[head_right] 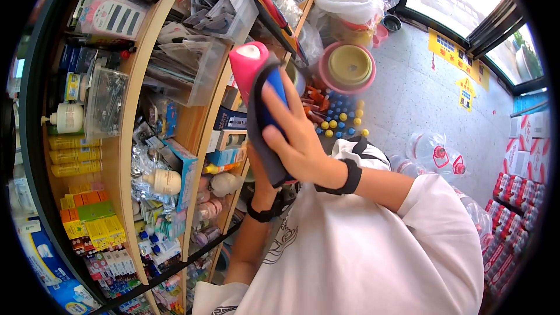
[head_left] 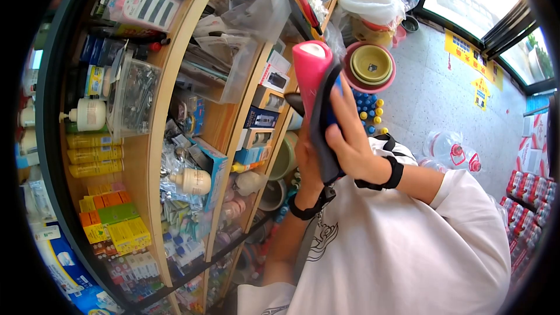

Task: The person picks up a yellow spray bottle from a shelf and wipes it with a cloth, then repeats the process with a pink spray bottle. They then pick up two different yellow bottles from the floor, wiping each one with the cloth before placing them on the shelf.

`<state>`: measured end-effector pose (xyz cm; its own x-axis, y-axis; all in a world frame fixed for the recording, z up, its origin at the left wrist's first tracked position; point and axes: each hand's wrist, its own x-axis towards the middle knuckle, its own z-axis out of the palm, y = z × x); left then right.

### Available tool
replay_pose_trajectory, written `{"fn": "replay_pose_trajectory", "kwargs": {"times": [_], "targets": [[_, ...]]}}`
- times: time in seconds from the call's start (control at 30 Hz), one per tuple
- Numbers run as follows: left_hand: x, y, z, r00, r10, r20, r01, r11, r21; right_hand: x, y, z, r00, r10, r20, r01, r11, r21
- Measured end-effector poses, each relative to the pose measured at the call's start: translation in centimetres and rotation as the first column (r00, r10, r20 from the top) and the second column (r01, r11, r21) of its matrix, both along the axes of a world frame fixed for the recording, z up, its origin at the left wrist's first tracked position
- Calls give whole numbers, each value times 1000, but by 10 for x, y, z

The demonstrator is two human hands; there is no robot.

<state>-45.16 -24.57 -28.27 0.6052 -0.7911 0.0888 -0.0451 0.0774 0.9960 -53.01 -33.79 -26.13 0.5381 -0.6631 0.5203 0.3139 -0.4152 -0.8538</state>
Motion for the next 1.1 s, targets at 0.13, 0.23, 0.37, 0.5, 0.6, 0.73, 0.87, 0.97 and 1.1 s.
{"fn": "replay_pose_trajectory", "kwargs": {"times": [0.13, 0.23, 0.37, 0.5, 0.6, 0.73, 0.87, 0.97, 1.1], "targets": [[1, -6, 7, 990, -58, -125, 46, 994, -98, -6, -1, 5, 994, 13, -107, -16, 1000, -25], [-5, -3, 5, 996, -26, 91, 29, 999, -30, 11, -19, 18, 991, -129, 34, 127, 990, 65], [-8, -4, 5, 963, 35, 268, -27, 999, -34, 22, -26, 40, 982, -108, 154, 57, 952, 302], [0, -5, 12, 970, 40, 241, -24, 997, -69, 25, -19, 44, 982, -62, 180, -29, 886, 462], [4, -5, 16, 941, 44, 334, -30, 998, -46, 25, -12, 34, 990, -87, 110, 25, 883, 470], [-1, -7, 15, 935, 108, 337, -92, 994, -62, 20, -31, 53, 995, -75, 74, 26, 858, 513], [-4, -4, 18, 938, 63, 340, -71, 997, 12, 16, -61, 84, 988, 52, 144, -126, 813, 569], [-2, 2, 16, 984, -147, -101, 151, 988, 29, 9, -80, 81, 930, 288, 226, -362, 629, 688], [-9, 0, 23, 651, -325, -686, 415, 909, -37, 12, -83, 39, 760, 444, 474, -632, 337, 698]]}}
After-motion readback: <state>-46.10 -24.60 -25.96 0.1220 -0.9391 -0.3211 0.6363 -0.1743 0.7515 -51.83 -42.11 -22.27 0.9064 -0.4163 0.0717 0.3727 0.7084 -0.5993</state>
